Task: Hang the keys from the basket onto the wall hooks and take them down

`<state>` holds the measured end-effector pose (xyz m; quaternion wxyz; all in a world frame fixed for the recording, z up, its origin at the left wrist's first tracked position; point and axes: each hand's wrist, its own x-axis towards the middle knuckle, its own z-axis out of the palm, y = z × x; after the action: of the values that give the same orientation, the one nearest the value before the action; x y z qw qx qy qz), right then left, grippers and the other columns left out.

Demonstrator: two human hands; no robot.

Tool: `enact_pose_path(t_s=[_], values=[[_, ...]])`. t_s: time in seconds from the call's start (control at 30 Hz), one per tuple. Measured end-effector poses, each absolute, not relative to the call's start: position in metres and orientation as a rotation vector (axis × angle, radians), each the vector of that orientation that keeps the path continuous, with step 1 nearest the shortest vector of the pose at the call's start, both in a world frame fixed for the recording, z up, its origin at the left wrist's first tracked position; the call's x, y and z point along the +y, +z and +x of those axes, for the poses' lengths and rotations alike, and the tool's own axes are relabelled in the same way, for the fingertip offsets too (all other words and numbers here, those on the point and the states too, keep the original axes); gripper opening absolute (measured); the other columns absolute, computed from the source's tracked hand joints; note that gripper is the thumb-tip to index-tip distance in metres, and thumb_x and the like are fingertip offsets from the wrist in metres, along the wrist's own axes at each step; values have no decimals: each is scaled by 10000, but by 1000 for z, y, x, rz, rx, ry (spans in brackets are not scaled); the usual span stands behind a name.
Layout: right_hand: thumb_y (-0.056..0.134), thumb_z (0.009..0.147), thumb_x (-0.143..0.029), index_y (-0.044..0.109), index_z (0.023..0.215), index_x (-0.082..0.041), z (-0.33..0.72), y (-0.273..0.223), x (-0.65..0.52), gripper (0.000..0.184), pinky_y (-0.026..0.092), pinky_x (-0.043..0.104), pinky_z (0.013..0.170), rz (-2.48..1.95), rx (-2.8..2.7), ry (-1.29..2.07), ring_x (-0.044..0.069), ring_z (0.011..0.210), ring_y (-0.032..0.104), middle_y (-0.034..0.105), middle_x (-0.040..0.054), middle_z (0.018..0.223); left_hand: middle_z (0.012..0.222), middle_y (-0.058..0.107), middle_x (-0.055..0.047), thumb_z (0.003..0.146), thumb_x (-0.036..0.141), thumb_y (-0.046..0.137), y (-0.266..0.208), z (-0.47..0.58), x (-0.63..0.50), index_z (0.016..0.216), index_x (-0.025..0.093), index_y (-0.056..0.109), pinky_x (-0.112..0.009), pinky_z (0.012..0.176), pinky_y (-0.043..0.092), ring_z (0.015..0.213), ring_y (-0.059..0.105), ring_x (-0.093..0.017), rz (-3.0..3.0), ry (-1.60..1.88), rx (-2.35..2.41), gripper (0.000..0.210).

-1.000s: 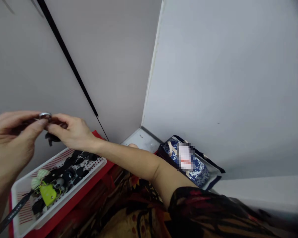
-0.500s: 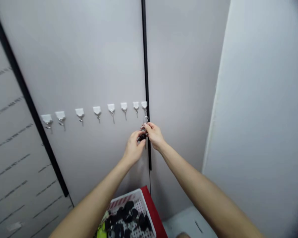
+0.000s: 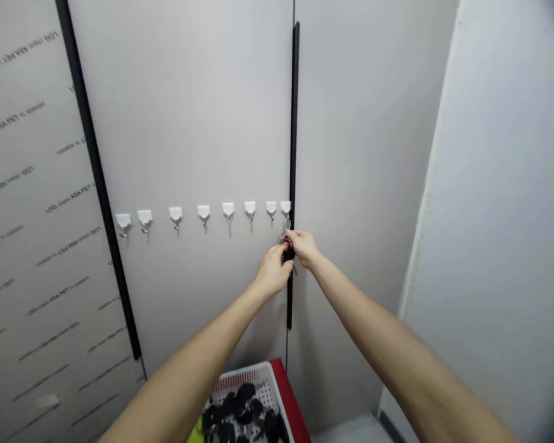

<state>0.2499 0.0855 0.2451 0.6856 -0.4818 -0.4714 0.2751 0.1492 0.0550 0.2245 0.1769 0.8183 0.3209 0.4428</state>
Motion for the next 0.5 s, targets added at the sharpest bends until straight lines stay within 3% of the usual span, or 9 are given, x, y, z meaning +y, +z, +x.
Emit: enact_pose_path(t_s=[0.13,0.27,0.4,0.5], values=[[443,592,-272,535,683,-137,257,228,79,187,375,228,544,-1210,-1113,223,89,541,474,543,2,602,967,496,-64,643,157,427,189,124,48,943,146,472,-269,747,383,854,473,-135,2228,1206,975,304],[435,607,-227,526,833,-148,245,167,49,256,367,257,652,-1293,-1277,-95,112,712,480,539,40,824,936,510,-50,656,173,420,118,81,36,921,156,481,-240,703,399,819,486,-117,2116,1056,1102,273],[431,621,-183,566,750,-145,217,81,2,190,360,257,657,-1458,-1938,218,121,691,480,570,41,729,878,540,-45,676,195,393,50,40,14,884,151,501,-255,724,382,809,486,-126,2176,767,1229,238],[440,635,-217,575,767,-155,203,40,-22,198,337,276,678,-1592,-2238,302,150,760,452,576,51,789,871,549,-36,681,195,387,24,26,-1,869,163,504,-265,744,362,818,480,-135,2328,587,1213,223]])
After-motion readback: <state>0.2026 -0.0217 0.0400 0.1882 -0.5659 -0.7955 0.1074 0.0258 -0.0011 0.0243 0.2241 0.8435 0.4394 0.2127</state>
